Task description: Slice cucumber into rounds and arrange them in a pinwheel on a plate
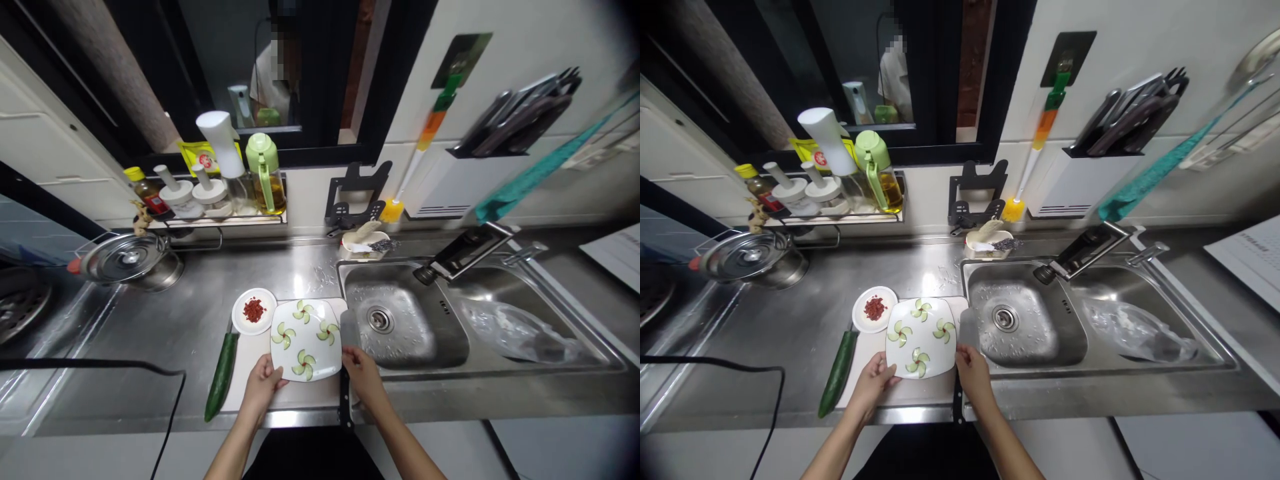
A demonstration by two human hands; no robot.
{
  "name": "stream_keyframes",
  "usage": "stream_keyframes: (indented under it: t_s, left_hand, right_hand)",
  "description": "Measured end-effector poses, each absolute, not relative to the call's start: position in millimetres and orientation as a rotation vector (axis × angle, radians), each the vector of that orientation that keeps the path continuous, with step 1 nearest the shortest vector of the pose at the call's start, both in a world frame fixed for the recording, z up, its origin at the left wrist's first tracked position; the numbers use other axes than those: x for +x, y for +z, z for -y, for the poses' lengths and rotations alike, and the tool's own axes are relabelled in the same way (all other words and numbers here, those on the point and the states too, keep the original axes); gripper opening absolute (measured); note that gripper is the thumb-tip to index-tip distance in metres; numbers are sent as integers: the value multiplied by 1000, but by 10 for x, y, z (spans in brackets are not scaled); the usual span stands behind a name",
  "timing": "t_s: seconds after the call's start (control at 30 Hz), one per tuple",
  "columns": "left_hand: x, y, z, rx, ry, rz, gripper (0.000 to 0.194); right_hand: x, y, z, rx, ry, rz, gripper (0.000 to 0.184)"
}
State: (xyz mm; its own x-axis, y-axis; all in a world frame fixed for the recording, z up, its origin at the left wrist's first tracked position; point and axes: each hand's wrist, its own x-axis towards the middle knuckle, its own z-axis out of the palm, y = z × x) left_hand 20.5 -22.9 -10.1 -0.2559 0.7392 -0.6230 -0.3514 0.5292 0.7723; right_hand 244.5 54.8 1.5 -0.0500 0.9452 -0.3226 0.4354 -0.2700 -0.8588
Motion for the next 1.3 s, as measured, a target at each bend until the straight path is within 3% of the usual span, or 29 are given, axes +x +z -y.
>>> stream_keyframes:
  t_s: [0.3, 0.7, 1.3]
  left_hand:
    - [146, 160, 476, 354, 1101, -1442, 42]
    - [150, 336, 514, 381, 1118, -1426, 42]
    - [176, 509, 493, 325, 1033, -1334, 57]
  right_hand:
    - [2398, 193, -406, -1584, 1562, 1264, 31]
    - [2257, 372, -295, -1501, 1680, 967, 25]
    - [2225, 299, -279, -1287, 2047, 627, 54]
